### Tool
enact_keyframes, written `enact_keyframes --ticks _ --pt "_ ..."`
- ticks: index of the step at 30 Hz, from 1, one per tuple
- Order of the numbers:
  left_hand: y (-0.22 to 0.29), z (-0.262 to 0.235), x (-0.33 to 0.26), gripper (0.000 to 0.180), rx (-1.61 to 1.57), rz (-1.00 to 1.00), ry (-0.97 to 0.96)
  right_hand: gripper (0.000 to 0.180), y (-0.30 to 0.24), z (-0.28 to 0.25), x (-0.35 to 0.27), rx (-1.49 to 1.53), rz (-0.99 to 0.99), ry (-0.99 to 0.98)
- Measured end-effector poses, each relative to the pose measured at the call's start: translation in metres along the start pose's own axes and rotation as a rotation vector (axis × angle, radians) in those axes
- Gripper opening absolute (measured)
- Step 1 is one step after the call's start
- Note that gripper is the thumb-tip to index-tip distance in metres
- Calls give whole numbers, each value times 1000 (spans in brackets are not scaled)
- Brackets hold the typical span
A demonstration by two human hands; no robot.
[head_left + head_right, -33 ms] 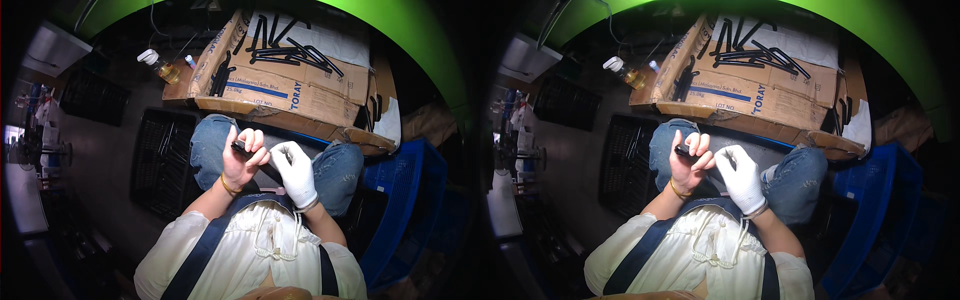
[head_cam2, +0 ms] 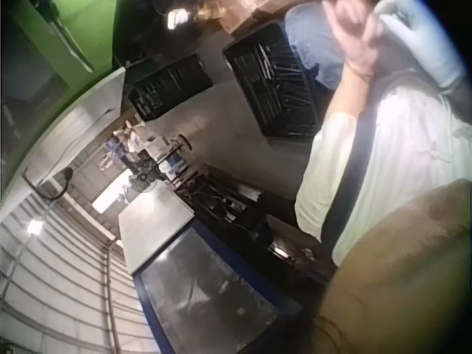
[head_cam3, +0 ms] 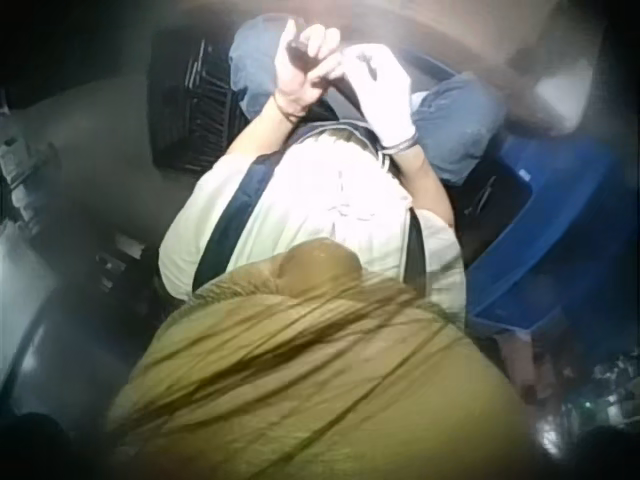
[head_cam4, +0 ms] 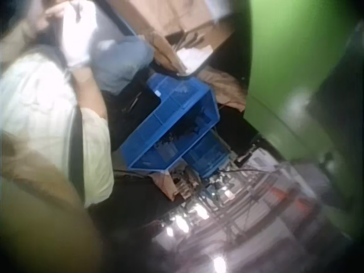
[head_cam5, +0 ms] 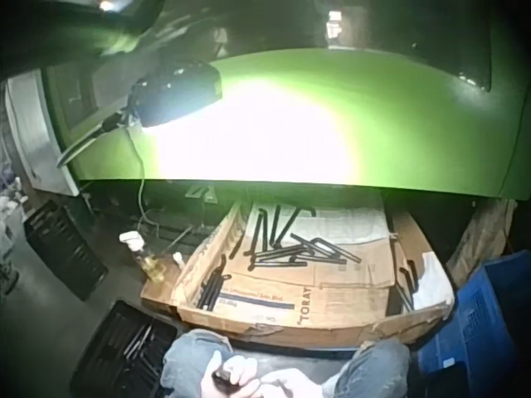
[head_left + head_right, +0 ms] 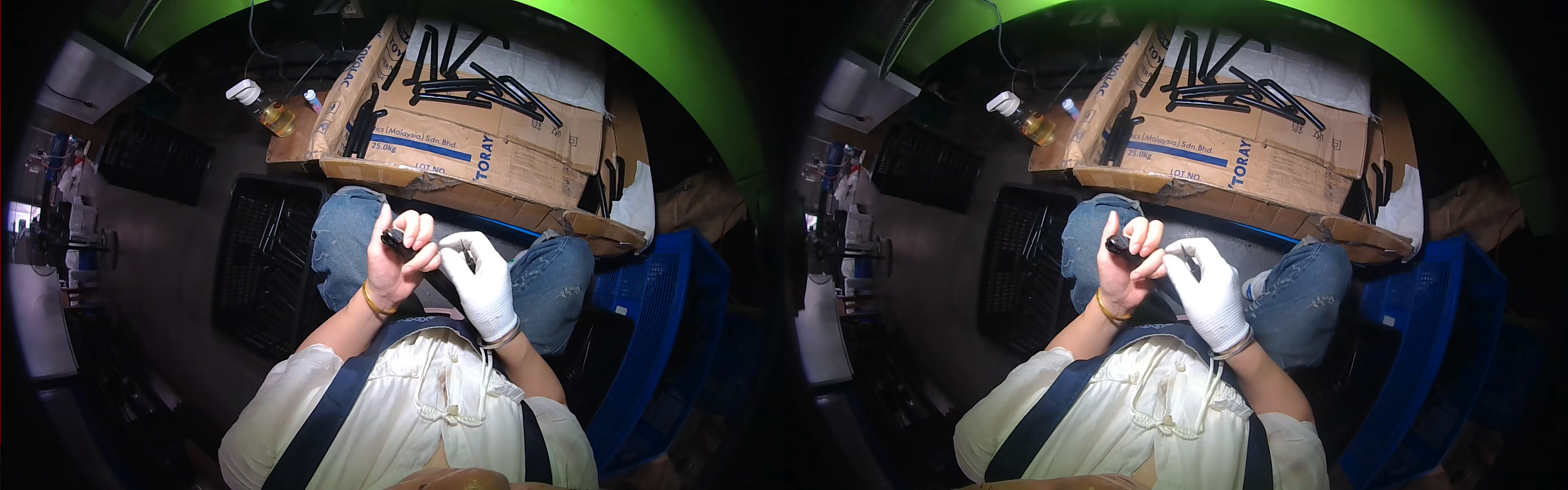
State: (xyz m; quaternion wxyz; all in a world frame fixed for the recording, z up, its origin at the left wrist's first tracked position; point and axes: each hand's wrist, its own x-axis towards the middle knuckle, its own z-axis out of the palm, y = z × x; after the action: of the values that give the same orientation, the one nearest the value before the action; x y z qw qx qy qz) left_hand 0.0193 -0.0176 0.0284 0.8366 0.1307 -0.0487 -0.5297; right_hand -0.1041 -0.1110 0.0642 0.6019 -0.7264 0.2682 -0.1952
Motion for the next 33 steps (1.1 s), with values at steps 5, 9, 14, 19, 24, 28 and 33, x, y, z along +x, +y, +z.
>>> enact_keyframes --ticks 5,9,14,19,24,28,33 --pt "-8 0 -7 49 169 -85 228 26 -38 5 7 73 -88 -103" --pt "-33 0 -7 42 398 -9 409 16 -26 10 17 -97 -162 -191" --pt "4 -9 5 48 -30 -147 -91 11 -11 -3 20 27 -81 21" --pt "36 -25 14 48 -258 -164 -205 20 7 -21 -3 -245 -94 -296" --pt "49 -30 18 50 -342 -120 -282 36 22 -10 -29 -369 179 -586" --pt "47 -21 19 53 -238 37 -196 34 26 -8 -28 -406 115 -529" --pt "43 -7 17 58 64 360 22 31 39 -7 -35 -434 105 -508"
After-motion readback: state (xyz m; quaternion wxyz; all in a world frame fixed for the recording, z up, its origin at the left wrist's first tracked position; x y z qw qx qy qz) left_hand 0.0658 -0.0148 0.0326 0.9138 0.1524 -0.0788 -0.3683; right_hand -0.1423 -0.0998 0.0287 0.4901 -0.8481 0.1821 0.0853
